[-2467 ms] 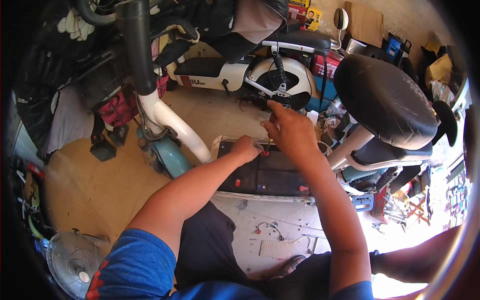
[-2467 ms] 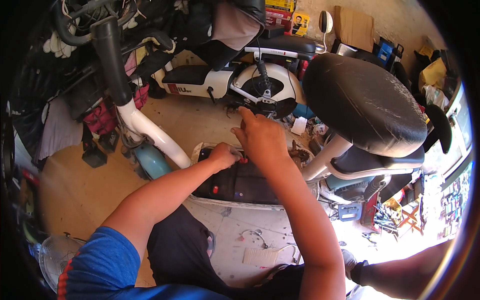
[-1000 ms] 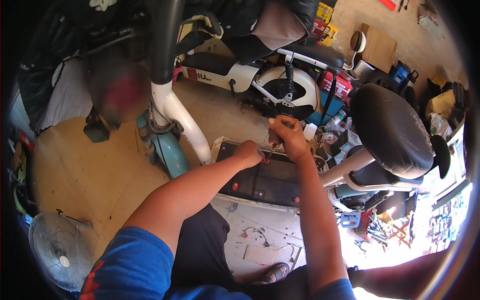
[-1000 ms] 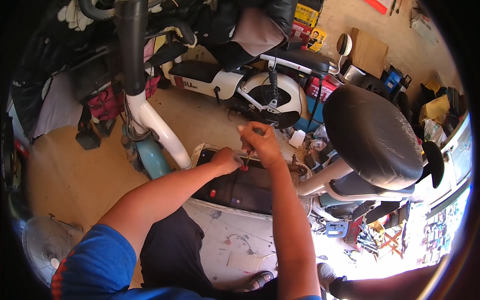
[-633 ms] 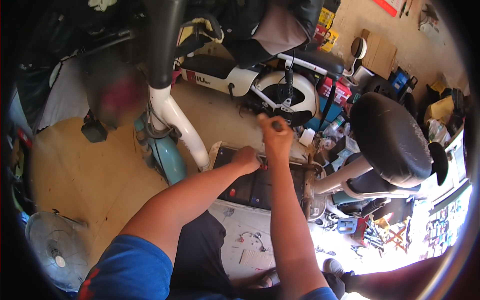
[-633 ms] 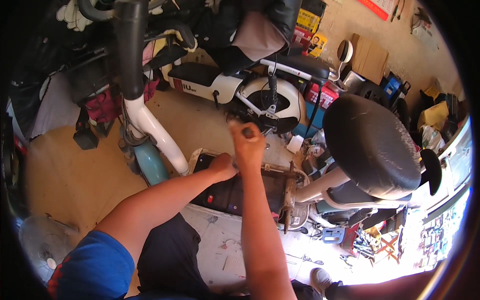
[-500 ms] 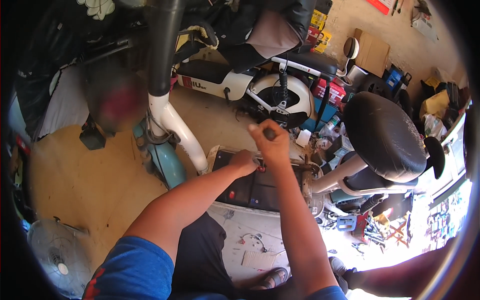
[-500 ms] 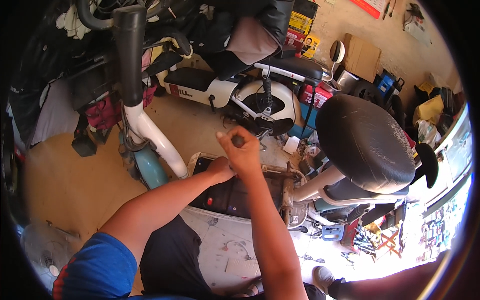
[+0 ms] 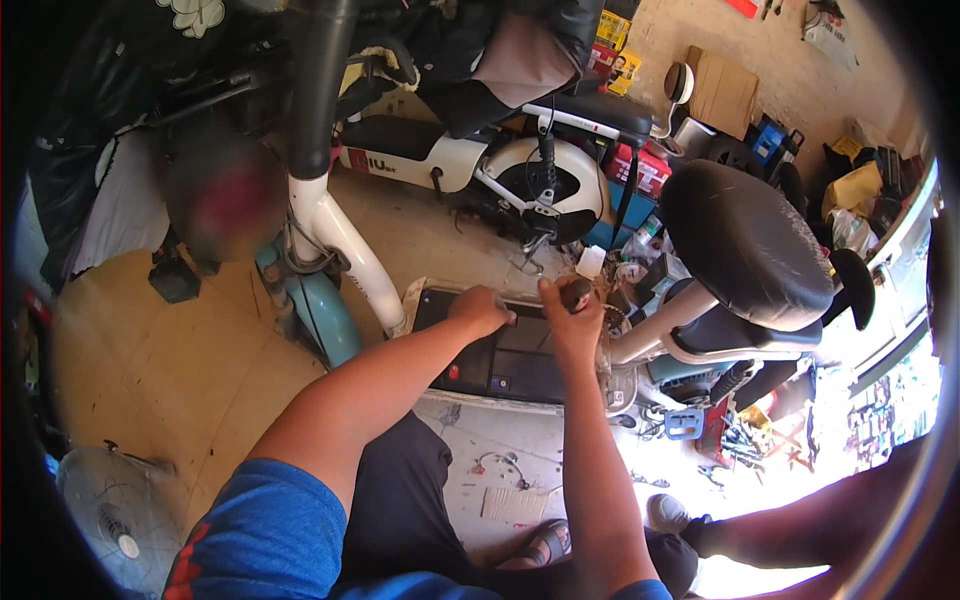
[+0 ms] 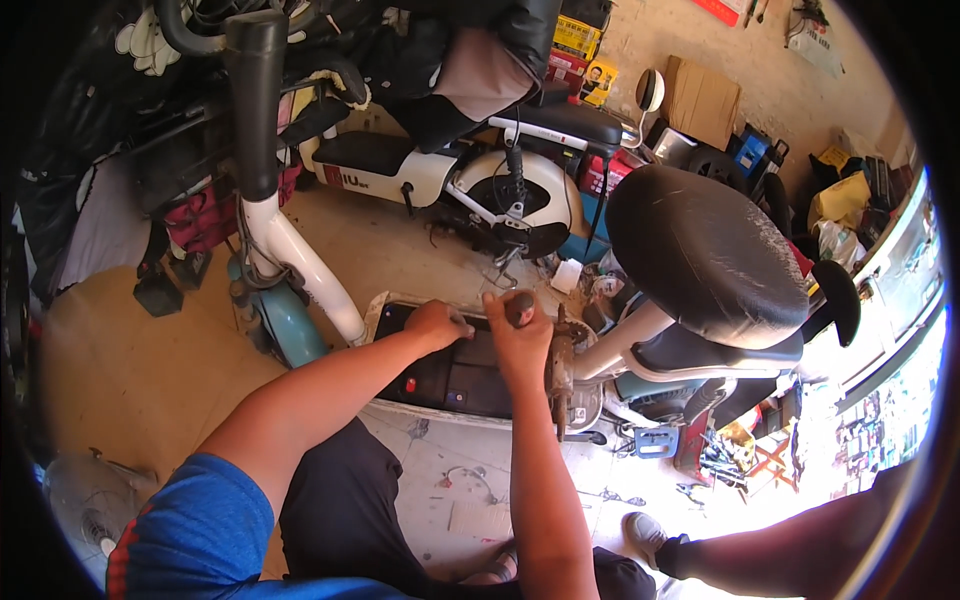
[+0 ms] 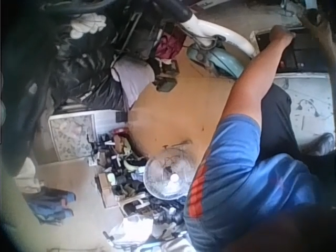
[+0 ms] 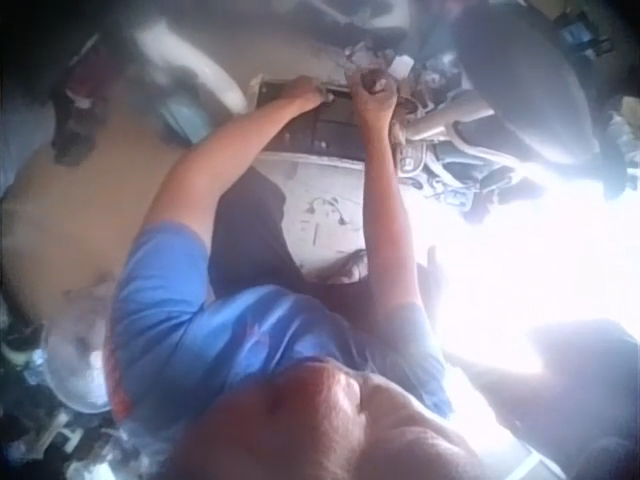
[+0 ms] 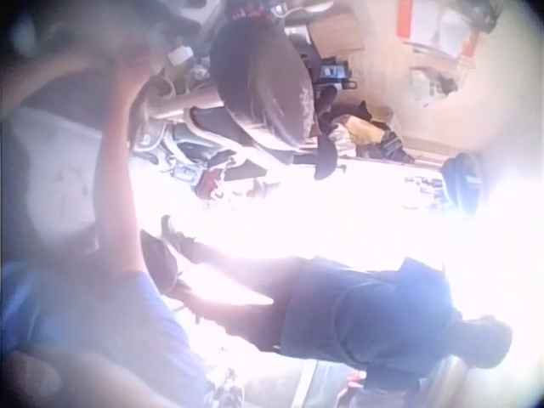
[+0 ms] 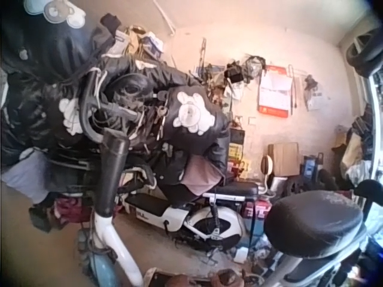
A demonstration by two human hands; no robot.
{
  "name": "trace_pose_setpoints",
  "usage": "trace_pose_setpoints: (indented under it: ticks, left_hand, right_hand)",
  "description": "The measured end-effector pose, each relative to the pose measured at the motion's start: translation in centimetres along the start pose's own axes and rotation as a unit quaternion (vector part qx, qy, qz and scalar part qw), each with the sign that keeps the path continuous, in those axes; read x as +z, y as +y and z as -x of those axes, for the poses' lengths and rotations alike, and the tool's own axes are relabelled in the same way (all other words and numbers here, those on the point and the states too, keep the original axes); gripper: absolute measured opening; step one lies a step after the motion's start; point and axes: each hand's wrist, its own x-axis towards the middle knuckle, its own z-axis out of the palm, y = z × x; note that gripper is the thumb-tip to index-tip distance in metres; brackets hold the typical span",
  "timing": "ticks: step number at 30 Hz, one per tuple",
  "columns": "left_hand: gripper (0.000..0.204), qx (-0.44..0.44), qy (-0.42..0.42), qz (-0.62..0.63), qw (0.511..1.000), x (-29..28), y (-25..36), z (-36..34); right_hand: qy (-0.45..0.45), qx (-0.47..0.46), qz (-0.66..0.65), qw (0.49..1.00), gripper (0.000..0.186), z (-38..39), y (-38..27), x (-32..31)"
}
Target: The person connects wires to the battery terminals of an electric scooter and tightens the connections using a screwdriver.
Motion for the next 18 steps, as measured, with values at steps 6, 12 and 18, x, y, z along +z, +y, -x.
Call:
trace_pose_setpoints:
  ticks: [6, 12, 18]
  left_hand:
    - [0.028, -0.010, 0.020, 0.017, 1.000, 0.6, -1.1, -0.6]
    - [0.028, -0.002, 0.015, 0.027, 1.000, 0.0, -0.5, -0.5]
    - [0.056, -0.099, 0.005, -0.009, 0.995, 0.6, 1.4, -1.3]
  right_hand:
    - [0.009, 0.095, -0.041, 0.995, 0.034, 3.2, 2.3, -0.8]
    - [-0.011, 0.110, 0.153, 0.982, 0.029, 2.8, 2.5, -1.8]
    - [-0.054, 0.160, 0.163, 0.972, 0.038, 4.2, 6.0, -2.6]
